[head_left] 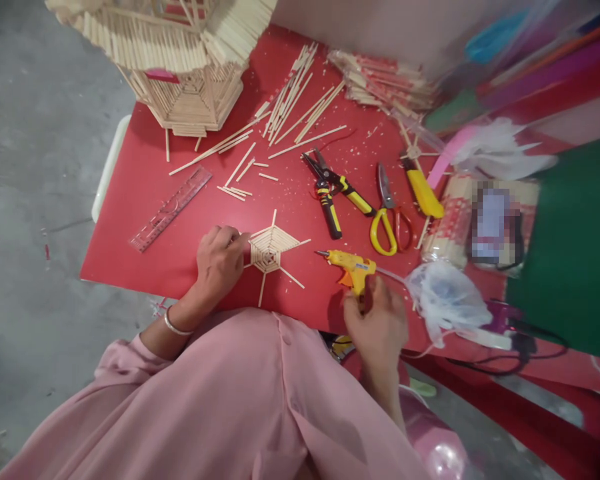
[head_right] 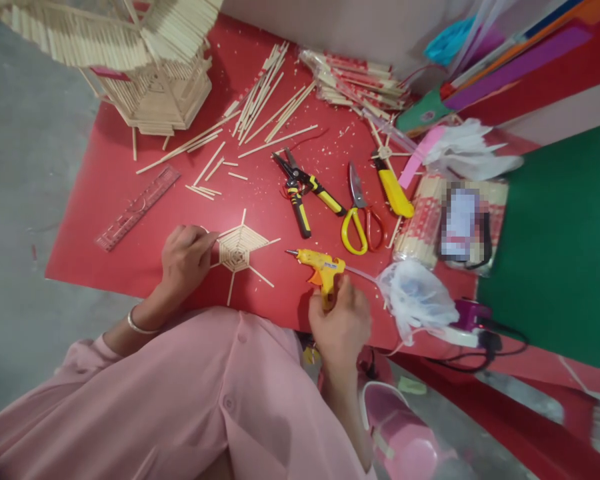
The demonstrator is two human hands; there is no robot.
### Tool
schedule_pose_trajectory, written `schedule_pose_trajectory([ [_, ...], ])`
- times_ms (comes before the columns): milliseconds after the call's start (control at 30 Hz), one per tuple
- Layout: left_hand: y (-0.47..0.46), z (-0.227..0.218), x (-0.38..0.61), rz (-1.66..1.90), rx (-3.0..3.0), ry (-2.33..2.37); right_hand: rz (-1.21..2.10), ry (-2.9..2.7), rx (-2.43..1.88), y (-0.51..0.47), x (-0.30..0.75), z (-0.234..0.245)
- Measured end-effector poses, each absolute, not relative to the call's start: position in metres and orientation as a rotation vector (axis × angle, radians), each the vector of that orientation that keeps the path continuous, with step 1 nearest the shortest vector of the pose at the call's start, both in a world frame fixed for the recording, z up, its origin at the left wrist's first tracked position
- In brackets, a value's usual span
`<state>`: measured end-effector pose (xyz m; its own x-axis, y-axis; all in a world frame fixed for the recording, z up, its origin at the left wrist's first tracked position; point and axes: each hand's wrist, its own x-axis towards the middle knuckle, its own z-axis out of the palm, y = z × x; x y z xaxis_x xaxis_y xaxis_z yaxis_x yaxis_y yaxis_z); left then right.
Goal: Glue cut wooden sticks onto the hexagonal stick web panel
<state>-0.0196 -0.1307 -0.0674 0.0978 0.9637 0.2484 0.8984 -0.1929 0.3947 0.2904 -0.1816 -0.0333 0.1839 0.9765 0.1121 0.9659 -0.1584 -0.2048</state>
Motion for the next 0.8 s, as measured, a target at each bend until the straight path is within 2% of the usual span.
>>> schedule_pose_trajectory([
  [67, -0.131, -0.068, -0.020, 0.728, 2.223, 1.895, -0.162, -1.910, -2.089, -0.174, 0.283, -0.030],
  [133, -0.131, -0.069, -0.020, 0.755, 2.218, 1.888, -0.192, -1.964, -1.881, -0.165, 0.267, -0.027],
  [333, -0.133, -0.067, -0.021, 0.698, 2.194, 1.880, 0.199, -2.294, -1.400, -0.146, 0.205, -0.045],
  [500, -0.134, -0.063, -0.021, 0.657, 2.267, 1.867, 0.254, -2.283, -1.394, -0.141, 0.192, -0.064],
  [800, -0.132, -0.062, -0.023, 0.619, 2.287, 1.845, 0.254, -2.258, -1.398, -0.137, 0.195, -0.071],
])
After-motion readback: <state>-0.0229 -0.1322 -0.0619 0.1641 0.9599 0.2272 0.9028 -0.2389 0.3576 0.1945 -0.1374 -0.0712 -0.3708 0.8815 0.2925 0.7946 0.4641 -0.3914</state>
